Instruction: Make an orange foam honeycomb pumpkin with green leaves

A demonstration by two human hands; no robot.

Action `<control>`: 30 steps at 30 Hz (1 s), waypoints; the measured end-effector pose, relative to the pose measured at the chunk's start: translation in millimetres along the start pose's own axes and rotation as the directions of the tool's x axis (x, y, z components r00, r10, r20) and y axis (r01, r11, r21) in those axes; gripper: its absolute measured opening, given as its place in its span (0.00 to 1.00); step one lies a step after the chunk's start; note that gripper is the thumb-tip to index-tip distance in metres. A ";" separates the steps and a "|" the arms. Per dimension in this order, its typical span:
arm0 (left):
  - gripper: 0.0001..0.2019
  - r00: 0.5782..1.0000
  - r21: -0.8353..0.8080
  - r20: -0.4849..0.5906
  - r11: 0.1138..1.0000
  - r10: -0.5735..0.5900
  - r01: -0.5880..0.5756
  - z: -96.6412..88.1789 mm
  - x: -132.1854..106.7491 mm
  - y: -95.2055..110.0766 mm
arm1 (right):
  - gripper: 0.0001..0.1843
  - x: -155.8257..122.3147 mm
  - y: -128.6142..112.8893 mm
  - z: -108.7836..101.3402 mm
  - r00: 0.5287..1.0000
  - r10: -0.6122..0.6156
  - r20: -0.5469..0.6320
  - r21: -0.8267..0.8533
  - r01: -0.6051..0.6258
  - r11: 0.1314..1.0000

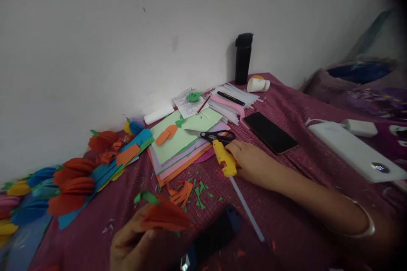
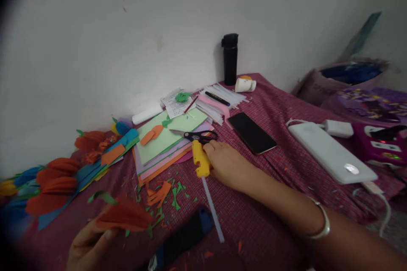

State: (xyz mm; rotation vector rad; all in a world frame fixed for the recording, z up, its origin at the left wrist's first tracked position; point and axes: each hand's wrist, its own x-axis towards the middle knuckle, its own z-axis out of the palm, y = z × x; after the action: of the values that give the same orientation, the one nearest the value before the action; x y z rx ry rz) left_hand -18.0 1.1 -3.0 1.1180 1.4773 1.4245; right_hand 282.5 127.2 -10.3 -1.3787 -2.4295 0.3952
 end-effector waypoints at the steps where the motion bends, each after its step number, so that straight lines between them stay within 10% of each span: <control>1: 0.06 0.995 0.056 0.044 0.994 0.094 -0.097 0.3 -1.8 2.8 | 0.15 2.1 4.3 2.5 1.000 -0.010 0.018 -0.018 0.011 1.000; 8: 0.07 0.819 0.135 0.271 0.823 0.505 -0.552 13.4 -8.5 25.4 | 0.08 -5.2 -20.2 -11.3 0.975 -0.183 -0.128 0.222 0.208 0.953; 14: 0.08 0.860 0.168 0.209 0.850 0.465 -0.500 24.5 -11.0 21.4 | 0.26 -17.0 -86.4 -12.3 0.966 -0.260 0.005 0.708 0.180 0.683; 30: 0.04 0.954 0.215 0.170 0.936 0.246 -0.279 25.0 -4.3 2.2 | 0.01 -9.1 -106.7 16.3 0.997 -0.081 -0.004 0.747 0.057 0.663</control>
State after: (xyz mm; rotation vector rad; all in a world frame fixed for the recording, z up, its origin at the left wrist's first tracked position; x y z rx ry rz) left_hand 7.2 4.7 -2.6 1.5835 1.4645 1.3350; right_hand 197.4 65.0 15.2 -0.8881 -1.9280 1.2387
